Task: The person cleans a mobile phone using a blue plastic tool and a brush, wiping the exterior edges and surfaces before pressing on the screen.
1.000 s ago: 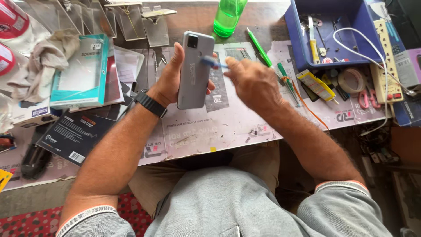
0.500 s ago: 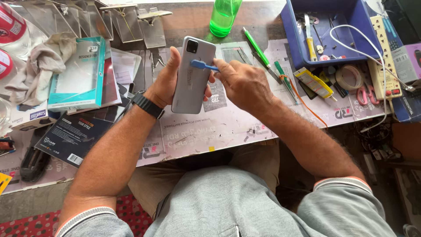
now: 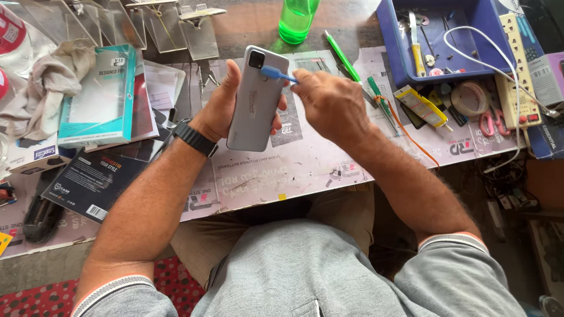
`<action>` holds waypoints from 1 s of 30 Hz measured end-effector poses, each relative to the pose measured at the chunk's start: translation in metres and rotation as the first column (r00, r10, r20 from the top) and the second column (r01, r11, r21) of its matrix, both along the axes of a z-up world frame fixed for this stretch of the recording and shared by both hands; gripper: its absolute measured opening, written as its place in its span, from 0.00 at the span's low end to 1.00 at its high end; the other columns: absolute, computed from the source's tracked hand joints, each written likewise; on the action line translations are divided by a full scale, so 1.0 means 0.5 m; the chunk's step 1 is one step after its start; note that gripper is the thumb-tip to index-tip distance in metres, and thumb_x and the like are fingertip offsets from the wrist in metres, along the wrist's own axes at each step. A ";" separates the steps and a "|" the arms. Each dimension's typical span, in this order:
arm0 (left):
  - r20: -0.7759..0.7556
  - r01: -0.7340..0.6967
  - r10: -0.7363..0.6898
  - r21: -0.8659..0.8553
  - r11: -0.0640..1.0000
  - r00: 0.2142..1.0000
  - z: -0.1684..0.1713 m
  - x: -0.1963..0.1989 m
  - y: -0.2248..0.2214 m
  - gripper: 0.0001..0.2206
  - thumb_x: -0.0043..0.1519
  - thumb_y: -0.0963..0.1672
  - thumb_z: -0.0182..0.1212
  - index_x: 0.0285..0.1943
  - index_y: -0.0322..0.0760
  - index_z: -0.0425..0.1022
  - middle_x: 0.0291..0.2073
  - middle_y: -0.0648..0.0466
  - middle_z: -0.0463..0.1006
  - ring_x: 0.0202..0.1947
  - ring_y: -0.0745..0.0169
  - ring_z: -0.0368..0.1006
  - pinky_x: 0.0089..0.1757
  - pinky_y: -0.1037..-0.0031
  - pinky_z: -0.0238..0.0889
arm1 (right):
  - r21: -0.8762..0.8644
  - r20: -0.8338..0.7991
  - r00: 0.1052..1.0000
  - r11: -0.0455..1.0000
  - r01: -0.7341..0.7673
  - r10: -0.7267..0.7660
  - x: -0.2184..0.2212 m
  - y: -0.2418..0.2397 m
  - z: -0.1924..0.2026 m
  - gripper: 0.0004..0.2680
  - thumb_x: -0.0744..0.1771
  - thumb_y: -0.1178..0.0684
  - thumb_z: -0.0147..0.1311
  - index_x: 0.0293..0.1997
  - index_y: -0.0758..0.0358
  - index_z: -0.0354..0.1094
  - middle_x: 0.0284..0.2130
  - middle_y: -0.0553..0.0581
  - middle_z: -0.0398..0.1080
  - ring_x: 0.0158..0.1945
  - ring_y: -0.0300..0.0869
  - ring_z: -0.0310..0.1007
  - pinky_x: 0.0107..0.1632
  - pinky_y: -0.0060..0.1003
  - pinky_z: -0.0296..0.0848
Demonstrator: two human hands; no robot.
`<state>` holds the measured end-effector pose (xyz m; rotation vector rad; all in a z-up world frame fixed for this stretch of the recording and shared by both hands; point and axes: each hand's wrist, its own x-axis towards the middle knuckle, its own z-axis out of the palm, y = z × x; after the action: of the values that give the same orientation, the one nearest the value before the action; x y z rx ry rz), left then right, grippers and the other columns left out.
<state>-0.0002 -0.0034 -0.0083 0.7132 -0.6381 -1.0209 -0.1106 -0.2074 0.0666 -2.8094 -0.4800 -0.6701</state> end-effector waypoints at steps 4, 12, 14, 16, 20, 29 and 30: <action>0.032 0.000 0.000 -0.003 1.000 0.999 0.003 0.003 0.004 0.47 0.58 0.70 0.44 0.71 0.31 0.63 0.47 0.41 0.76 0.39 0.47 0.80 0.38 0.57 0.78 | -0.033 -0.042 0.999 0.999 -0.005 0.004 0.004 0.003 -0.007 0.05 0.70 0.55 0.56 0.48 0.63 0.74 0.20 0.55 0.68 0.19 0.43 0.67 0.21 0.41 0.65; 0.059 0.013 -0.016 0.059 0.998 0.998 0.015 -0.014 0.003 0.46 0.59 0.69 0.46 0.71 0.32 0.61 0.46 0.42 0.75 0.38 0.49 0.79 0.37 0.59 0.77 | -0.068 0.018 1.000 0.998 -0.015 0.016 0.029 0.000 0.000 0.14 0.70 0.53 0.58 0.61 0.71 0.70 0.23 0.57 0.72 0.19 0.43 0.69 0.19 0.40 0.66; 0.083 0.016 -0.020 0.045 0.999 0.996 0.015 -0.016 0.000 0.44 0.60 0.67 0.49 0.70 0.31 0.61 0.46 0.42 0.75 0.37 0.51 0.79 0.37 0.59 0.77 | -0.019 0.070 0.997 0.999 0.026 -0.025 0.047 -0.009 0.006 0.11 0.71 0.53 0.58 0.58 0.68 0.70 0.27 0.58 0.74 0.24 0.46 0.72 0.24 0.43 0.68; 0.120 0.008 -0.011 0.025 1.000 0.993 0.017 -0.012 -0.001 0.42 0.62 0.65 0.54 0.69 0.29 0.61 0.46 0.42 0.76 0.38 0.52 0.79 0.38 0.60 0.78 | 0.006 0.062 0.997 0.999 -0.049 0.048 0.051 -0.003 0.002 0.13 0.72 0.56 0.55 0.63 0.71 0.68 0.32 0.59 0.75 0.28 0.44 0.76 0.26 0.39 0.71; 0.205 -0.039 0.018 0.098 0.994 0.979 0.015 -0.018 -0.003 0.39 0.62 0.61 0.62 0.69 0.27 0.63 0.44 0.42 0.76 0.37 0.51 0.80 0.38 0.61 0.77 | 0.000 0.053 0.997 0.998 -0.064 0.064 0.061 -0.024 0.017 0.09 0.73 0.60 0.53 0.62 0.64 0.70 0.36 0.56 0.78 0.33 0.46 0.78 0.31 0.40 0.73; 0.140 -0.112 0.115 -0.024 0.993 0.983 0.022 -0.015 0.005 0.41 0.64 0.64 0.55 0.71 0.27 0.63 0.46 0.43 0.76 0.39 0.51 0.80 0.39 0.62 0.77 | 0.251 0.021 0.999 0.968 0.021 -0.028 0.031 -0.009 0.001 0.09 0.70 0.59 0.58 0.57 0.66 0.71 0.31 0.63 0.74 0.31 0.55 0.75 0.35 0.49 0.71; 0.146 -0.117 0.119 -0.022 0.993 0.982 0.022 -0.013 0.004 0.42 0.63 0.64 0.54 0.71 0.27 0.63 0.46 0.43 0.76 0.39 0.51 0.80 0.40 0.61 0.77 | 0.244 0.024 1.000 0.970 0.013 -0.020 0.028 -0.006 -0.005 0.09 0.70 0.59 0.58 0.57 0.66 0.71 0.32 0.63 0.74 0.32 0.56 0.75 0.35 0.50 0.71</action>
<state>-0.0066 -0.0015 0.0024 0.8106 -0.7210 -0.8597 -0.0965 -0.2103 0.0639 -2.5788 -0.3523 -0.7177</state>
